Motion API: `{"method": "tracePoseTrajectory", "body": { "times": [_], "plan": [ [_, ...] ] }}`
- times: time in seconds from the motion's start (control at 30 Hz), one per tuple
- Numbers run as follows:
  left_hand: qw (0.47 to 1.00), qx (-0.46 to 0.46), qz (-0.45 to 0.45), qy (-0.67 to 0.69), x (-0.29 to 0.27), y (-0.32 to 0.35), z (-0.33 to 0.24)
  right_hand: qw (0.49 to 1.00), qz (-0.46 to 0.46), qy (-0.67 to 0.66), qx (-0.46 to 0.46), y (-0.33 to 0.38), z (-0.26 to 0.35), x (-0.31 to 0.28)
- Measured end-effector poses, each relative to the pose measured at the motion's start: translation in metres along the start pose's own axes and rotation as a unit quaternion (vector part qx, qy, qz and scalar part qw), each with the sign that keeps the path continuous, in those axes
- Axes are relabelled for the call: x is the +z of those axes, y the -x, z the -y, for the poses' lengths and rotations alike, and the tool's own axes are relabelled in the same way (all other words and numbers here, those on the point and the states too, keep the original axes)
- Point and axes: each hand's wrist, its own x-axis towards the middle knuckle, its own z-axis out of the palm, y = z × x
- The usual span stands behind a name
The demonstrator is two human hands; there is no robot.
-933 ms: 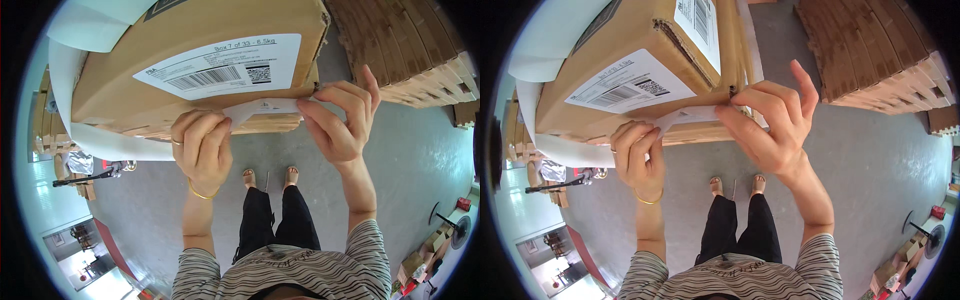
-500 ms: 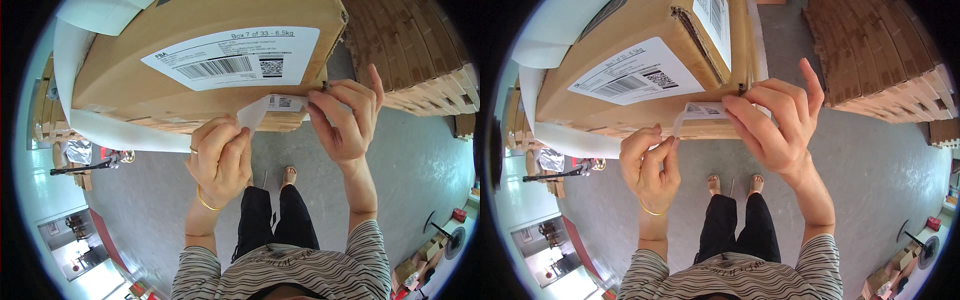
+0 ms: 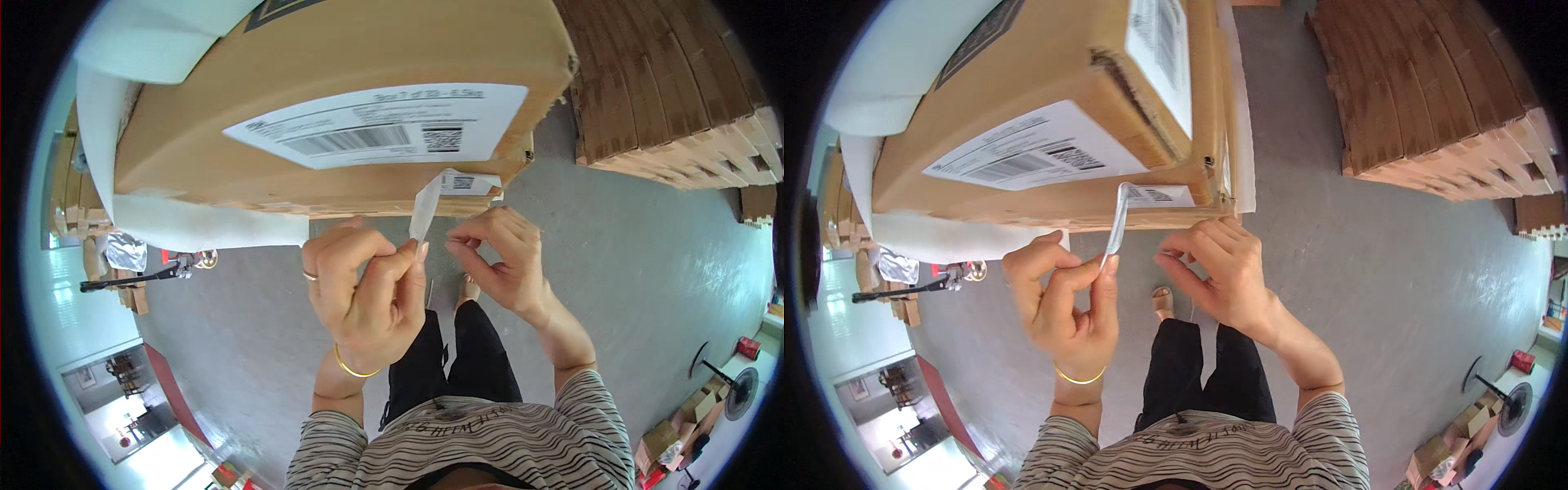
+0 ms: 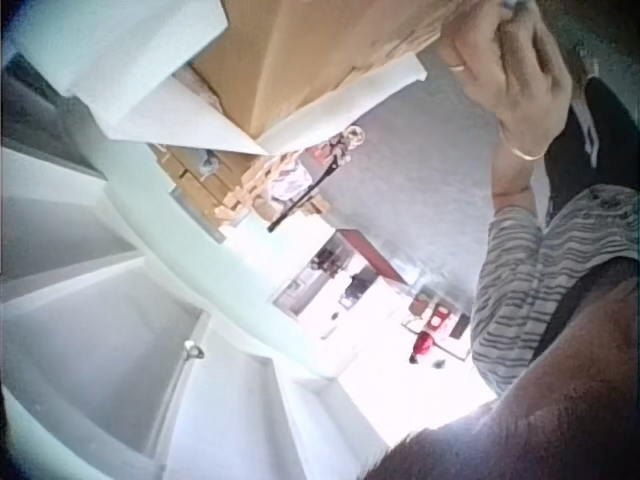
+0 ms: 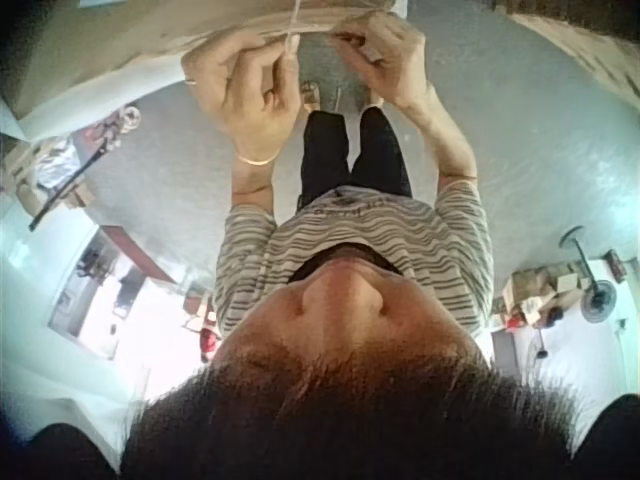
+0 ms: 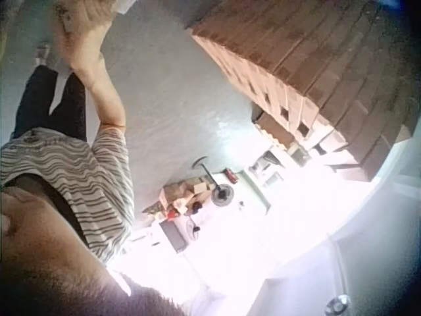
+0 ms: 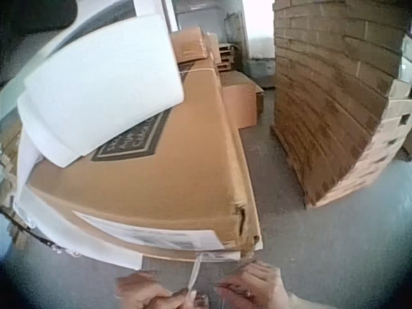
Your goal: The person picks up a strip of adhesive barcode labels, folds it, and peels off individual labels to stick them onto stacked cardboard boxes.
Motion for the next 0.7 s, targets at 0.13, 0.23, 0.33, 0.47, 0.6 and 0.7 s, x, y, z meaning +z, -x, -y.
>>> {"method": "tracePoseTrajectory", "body": {
  "times": [0.13, 0.23, 0.33, 0.47, 0.6, 0.7],
  "plan": [
    [0.999, -0.018, 0.039, 0.015, -0.007, -0.006, -0.001, 0.987, -0.041, -0.088, 0.124, 0.005, -0.003, 0.007],
    [0.995, -0.065, 0.042, 0.060, -0.008, -0.007, -0.002, 0.975, -0.063, -0.145, 0.155, 0.003, -0.006, 0.012],
    [0.991, -0.095, 0.058, 0.076, -0.008, -0.008, -0.005, 0.938, -0.023, -0.240, 0.248, 0.005, -0.005, 0.022],
    [0.992, -0.094, 0.068, 0.056, -0.013, -0.011, -0.006, 0.831, -0.037, -0.454, 0.319, 0.001, 0.002, 0.046],
    [0.992, -0.098, 0.062, 0.056, -0.014, -0.013, -0.004, 0.722, -0.022, -0.603, 0.338, 0.001, -0.005, 0.062],
    [0.990, -0.108, 0.061, 0.062, -0.013, -0.014, -0.004, 0.656, -0.046, -0.667, 0.351, 0.002, -0.003, 0.070]
  ]
}}
